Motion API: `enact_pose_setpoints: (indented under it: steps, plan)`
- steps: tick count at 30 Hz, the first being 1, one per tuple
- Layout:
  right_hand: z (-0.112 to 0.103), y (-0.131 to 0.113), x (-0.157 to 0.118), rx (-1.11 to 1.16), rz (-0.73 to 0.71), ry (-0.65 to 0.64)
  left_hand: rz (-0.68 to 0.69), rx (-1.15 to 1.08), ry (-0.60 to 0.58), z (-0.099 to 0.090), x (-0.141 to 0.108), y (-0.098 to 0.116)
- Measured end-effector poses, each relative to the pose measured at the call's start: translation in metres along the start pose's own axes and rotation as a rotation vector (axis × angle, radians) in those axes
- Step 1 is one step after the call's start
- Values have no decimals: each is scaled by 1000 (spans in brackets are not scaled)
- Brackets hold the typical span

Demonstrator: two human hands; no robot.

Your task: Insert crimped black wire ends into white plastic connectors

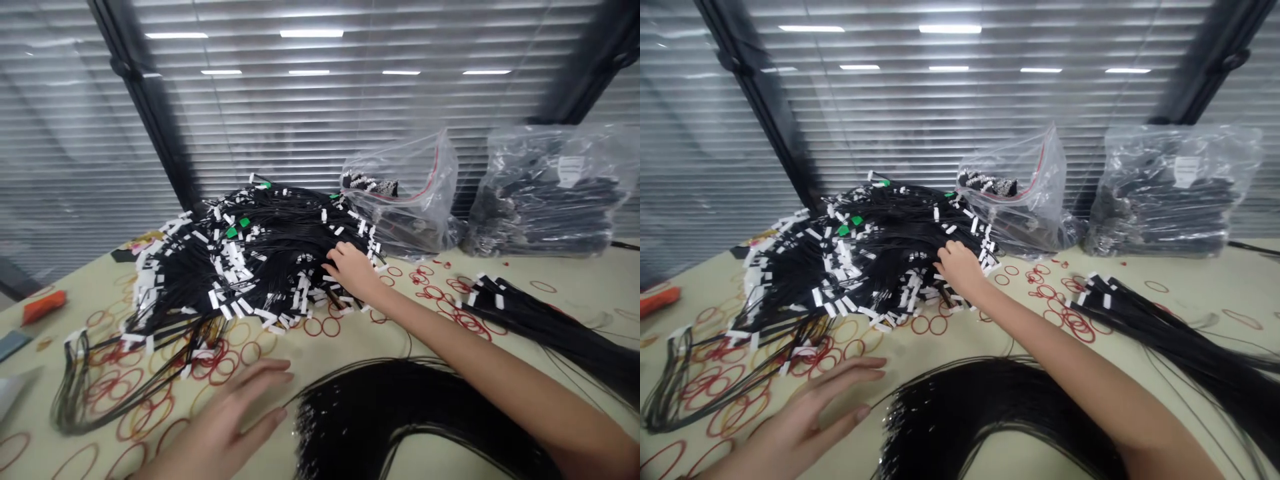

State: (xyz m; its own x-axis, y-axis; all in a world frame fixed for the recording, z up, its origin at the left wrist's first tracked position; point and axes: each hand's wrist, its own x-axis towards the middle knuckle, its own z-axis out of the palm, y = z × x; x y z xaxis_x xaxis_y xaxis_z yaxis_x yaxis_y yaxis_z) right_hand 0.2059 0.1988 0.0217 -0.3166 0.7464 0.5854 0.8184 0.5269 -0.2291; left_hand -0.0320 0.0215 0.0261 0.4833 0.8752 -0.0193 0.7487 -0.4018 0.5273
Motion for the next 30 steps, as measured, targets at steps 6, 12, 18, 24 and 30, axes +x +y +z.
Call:
enact_pose_setpoints:
  steps: [6,12,18,24,30]
  plan:
    - [-19,1,5,116,-2,79,-38,-84,42,-3,8,-2]
    - [-34,1,-4,316,72,122,-164,-361,157,3,20,-17]
    - [-40,-14,-5,509,138,308,-185,-489,203,9,18,-21]
    - [-88,-34,-11,656,153,411,-102,-815,166,4,10,-15]
    - [-89,-36,-52,474,7,41,-212,-1368,63,-13,14,-7]
